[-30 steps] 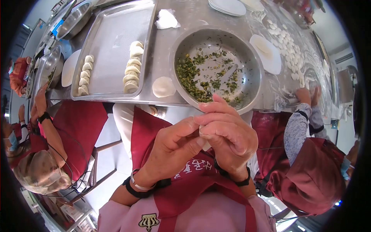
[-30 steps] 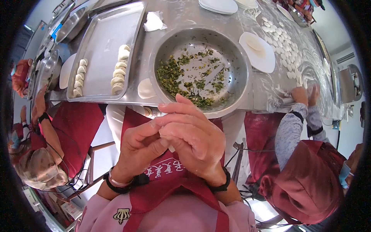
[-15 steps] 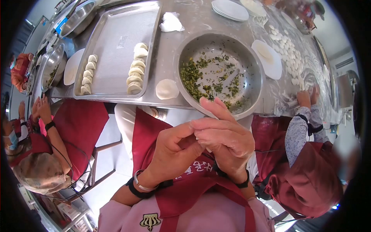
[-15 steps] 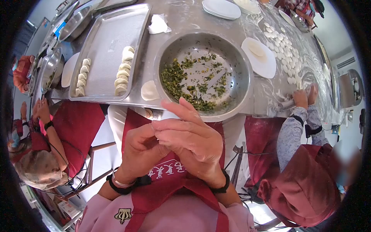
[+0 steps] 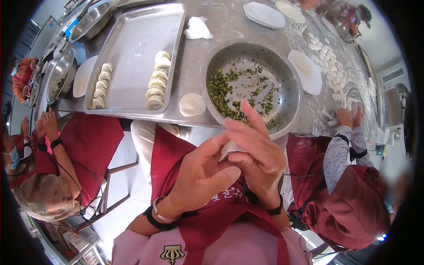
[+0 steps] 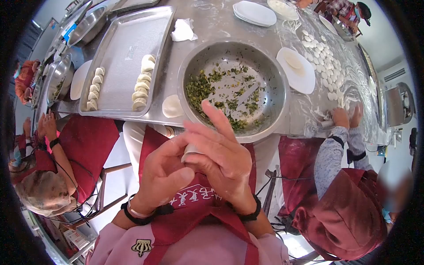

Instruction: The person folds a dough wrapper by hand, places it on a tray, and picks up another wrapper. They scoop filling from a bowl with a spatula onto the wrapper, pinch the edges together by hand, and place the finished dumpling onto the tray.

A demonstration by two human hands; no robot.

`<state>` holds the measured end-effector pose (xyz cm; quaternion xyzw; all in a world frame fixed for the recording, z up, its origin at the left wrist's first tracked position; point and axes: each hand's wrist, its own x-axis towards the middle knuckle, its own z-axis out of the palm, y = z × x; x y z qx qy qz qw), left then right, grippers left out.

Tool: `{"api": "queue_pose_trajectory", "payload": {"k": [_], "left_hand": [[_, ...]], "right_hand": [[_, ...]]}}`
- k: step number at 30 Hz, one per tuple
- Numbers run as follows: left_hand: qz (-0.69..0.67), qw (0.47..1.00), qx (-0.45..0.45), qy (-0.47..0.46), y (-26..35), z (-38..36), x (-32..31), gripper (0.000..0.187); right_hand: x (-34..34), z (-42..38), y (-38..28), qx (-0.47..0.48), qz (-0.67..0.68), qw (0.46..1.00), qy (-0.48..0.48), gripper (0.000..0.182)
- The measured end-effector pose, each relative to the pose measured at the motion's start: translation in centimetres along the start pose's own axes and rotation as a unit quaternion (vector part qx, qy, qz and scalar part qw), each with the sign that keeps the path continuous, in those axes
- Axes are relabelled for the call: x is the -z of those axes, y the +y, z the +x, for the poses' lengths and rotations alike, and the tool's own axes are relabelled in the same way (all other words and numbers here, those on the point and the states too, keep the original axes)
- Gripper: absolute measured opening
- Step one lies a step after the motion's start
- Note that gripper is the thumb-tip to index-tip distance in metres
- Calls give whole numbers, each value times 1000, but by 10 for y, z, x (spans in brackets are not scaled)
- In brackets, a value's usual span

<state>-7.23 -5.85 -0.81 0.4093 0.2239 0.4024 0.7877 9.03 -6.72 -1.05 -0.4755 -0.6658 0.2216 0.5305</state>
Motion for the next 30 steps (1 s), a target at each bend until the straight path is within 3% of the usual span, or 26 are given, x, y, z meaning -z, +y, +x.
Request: {"api": "queue_pose_trajectory", "payload": {"k": [2, 5, 8, 11, 17, 20, 23, 30], "left_hand": [[-53, 998, -2, -21, 1, 2, 1, 63], [-52, 998, 18, -17, 4, 1, -1, 75], [-76, 997, 16, -16, 2, 2, -5, 83], [-63, 997, 42, -19, 9, 4, -3, 85], [-113, 991, 68, -23, 13, 7, 1, 81], [-138, 989, 58, -19, 15, 8, -4, 79], [-174, 983, 50, -4, 6, 7, -8, 63], [-264, 962, 64, -11, 2, 9, 10, 62]], "right_hand": [[-6, 3, -14, -87, 41, 994, 43, 25], [-6, 2, -12, -84, 51, 994, 55, 28], [6, -6, 9, 51, -20, 998, -33, 36], [5, -4, 11, 57, -43, 997, -41, 39], [-9, 3, -2, -28, -5, 999, 31, 36], [-1, -3, 10, 23, -50, 998, -33, 45], [-2, -2, 12, 62, -115, 990, -52, 53], [-15, -1, 8, 3, -116, 993, 30, 50]]}}
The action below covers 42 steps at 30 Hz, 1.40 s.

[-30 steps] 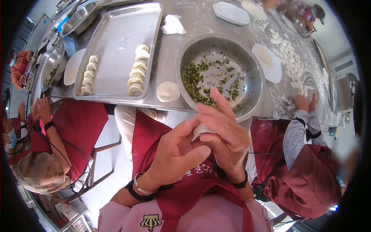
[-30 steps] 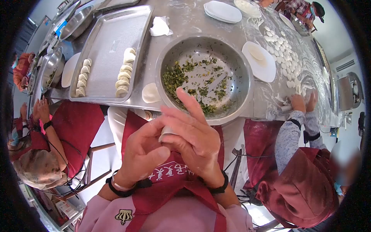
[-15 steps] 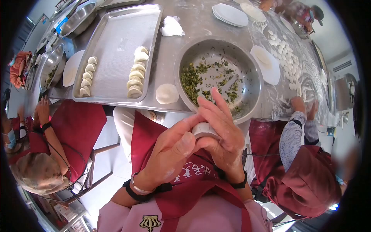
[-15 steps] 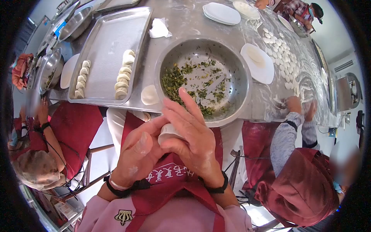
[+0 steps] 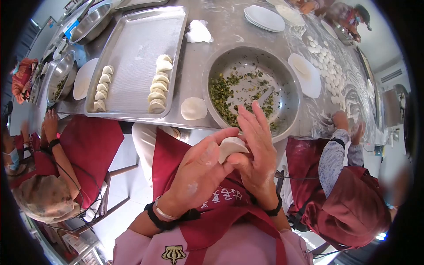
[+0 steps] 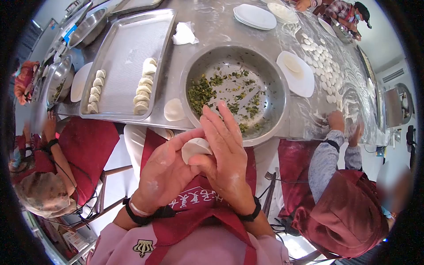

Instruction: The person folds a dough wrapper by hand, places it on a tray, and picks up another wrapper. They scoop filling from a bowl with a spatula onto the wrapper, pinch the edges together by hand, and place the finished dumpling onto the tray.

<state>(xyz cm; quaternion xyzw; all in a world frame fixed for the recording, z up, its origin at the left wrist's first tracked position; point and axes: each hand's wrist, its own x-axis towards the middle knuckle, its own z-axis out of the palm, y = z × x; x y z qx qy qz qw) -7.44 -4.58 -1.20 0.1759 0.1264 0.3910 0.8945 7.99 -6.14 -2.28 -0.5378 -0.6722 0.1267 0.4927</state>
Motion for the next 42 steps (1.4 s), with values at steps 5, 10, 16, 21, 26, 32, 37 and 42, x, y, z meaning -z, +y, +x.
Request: {"api": "queue_pose_trajectory", "payload": {"k": [5, 10, 16, 21, 26, 32, 37, 42], "left_hand": [[27, 997, -6, 68, -7, 4, -9, 78], [23, 999, 1, 47, 10, 2, 11, 55], [315, 937, -36, 143, 74, -5, 34, 36], [610, 741, -134, 248, 154, -1, 112, 31], [765, 576, -121, 260, 192, 15, 165, 28], [828, 514, -89, 206, 189, 23, 189, 26], [825, 522, -71, 205, 183, 23, 189, 27], [858, 471, -90, 185, 186, 21, 185, 30]], "right_hand": [[-6, -2, 6, 34, -39, 999, -17, 48], [-13, 7, 1, 22, -37, 999, -33, 48], [12, 3, -8, -31, -7, 998, -57, 38], [26, -17, -2, -94, -17, 995, -27, 22], [31, -24, -1, -147, -33, 988, -39, 19], [32, -24, -1, -163, -33, 985, -40, 19], [33, -21, -1, -158, -40, 985, -63, 19], [33, -25, 1, -168, -31, 983, -63, 19]]}}
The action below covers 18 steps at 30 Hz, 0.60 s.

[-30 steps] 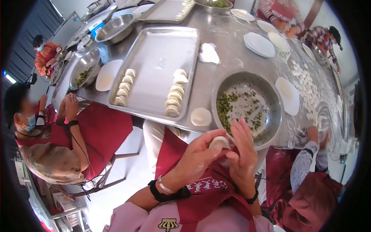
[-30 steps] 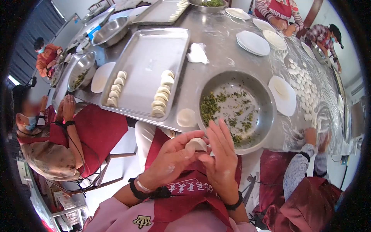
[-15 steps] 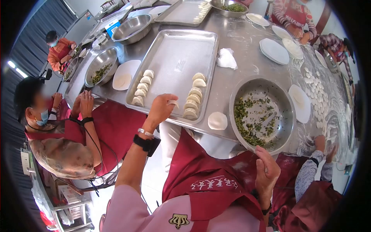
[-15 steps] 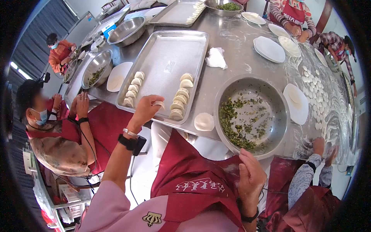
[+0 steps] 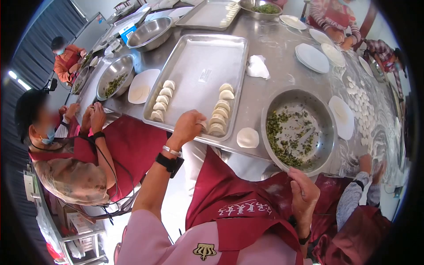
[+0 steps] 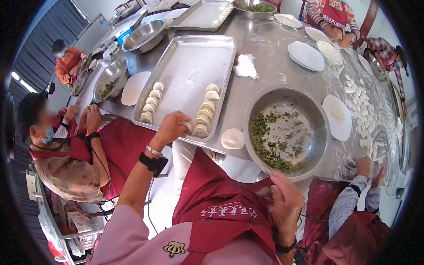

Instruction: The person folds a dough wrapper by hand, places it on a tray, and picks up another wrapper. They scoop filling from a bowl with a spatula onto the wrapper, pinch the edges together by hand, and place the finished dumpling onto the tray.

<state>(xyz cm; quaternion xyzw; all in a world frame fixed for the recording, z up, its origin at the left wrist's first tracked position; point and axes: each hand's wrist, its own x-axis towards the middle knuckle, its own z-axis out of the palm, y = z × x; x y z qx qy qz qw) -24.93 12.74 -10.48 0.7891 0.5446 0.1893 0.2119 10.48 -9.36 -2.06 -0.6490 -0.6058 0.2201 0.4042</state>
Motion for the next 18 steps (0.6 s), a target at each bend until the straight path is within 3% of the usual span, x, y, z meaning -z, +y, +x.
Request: {"api": "queue_pose_trajectory", "payload": {"k": [7, 13, 17, 18], "left_hand": [[-41, 999, 9, 0, 0, -1, -2, 23], [65, 996, -62, -22, -2, 0, -2, 20], [66, 995, -41, -63, 0, 2, 2, 21], [79, 995, -52, -17, 7, 1, 2, 21]], "right_hand": [[4, -4, 8, 28, -12, 999, 9, 21], [6, -4, 5, 13, -14, 1000, -1, 20], [7, -6, 6, 7, -7, 1000, 13, 21], [8, -6, 8, 7, -5, 1000, 18, 21]]}}
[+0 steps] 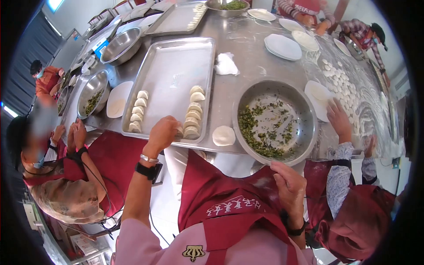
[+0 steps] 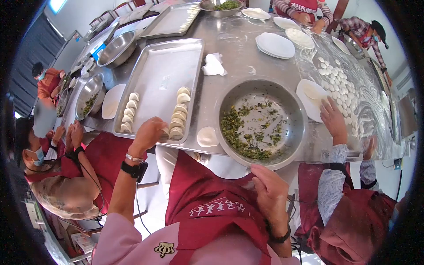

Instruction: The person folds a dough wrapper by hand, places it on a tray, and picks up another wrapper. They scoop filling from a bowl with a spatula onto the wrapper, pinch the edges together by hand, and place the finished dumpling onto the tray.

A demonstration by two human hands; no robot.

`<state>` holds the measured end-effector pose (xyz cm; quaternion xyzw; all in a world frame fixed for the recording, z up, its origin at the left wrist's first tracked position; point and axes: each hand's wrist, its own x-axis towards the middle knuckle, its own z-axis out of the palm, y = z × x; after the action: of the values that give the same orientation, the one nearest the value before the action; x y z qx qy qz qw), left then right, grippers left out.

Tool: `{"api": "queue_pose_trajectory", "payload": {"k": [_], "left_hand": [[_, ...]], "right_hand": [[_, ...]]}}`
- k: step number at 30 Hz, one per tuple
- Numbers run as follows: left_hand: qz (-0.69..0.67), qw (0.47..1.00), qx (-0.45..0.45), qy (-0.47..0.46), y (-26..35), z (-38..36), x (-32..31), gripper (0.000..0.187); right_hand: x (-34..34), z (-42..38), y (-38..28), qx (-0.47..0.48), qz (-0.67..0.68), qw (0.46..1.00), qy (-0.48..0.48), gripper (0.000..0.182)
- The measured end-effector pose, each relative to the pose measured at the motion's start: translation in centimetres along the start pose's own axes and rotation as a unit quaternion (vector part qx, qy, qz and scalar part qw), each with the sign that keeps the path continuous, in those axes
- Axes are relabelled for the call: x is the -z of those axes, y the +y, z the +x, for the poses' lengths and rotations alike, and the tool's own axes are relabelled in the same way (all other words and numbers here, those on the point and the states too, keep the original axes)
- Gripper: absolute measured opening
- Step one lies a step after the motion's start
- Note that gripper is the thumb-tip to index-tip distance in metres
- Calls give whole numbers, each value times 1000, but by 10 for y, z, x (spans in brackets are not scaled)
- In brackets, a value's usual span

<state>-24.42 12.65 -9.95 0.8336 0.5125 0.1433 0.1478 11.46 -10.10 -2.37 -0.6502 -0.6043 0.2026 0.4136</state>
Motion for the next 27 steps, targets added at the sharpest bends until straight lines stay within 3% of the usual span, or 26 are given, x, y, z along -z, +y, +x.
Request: {"api": "queue_pose_trajectory", "payload": {"k": [3, 6, 8, 10, 13, 17, 20, 27], "left_hand": [[6, 989, -22, 144, 37, -5, 14, 24], [-173, 970, -11, 168, 100, -4, 19, 24], [-181, 971, -66, 139, 128, -4, -6, 22], [-135, 985, -92, 50, 147, 0, -30, 25], [36, 995, -97, -2, 151, 11, -73, 30], [65, 994, -91, 15, 151, 27, -84, 24], [151, 984, -74, -63, 154, 35, -70, 17], [95, 993, -62, -29, 150, 34, -69, 9]], "right_hand": [[1, 1, 3, -2, 11, 1000, 12, 20], [-2, 2, 11, 1, 0, 1000, 11, 19], [1, 4, 15, -15, 0, 1000, 4, 19], [5, 10, 15, -48, 27, 998, -3, 18], [20, 30, 28, 15, -66, 997, 31, 16], [42, 57, 46, 38, -99, 993, 60, 14], [42, 62, 49, 29, -80, 994, 62, 14], [18, 44, 40, -5, 6, 999, 32, 18]]}}
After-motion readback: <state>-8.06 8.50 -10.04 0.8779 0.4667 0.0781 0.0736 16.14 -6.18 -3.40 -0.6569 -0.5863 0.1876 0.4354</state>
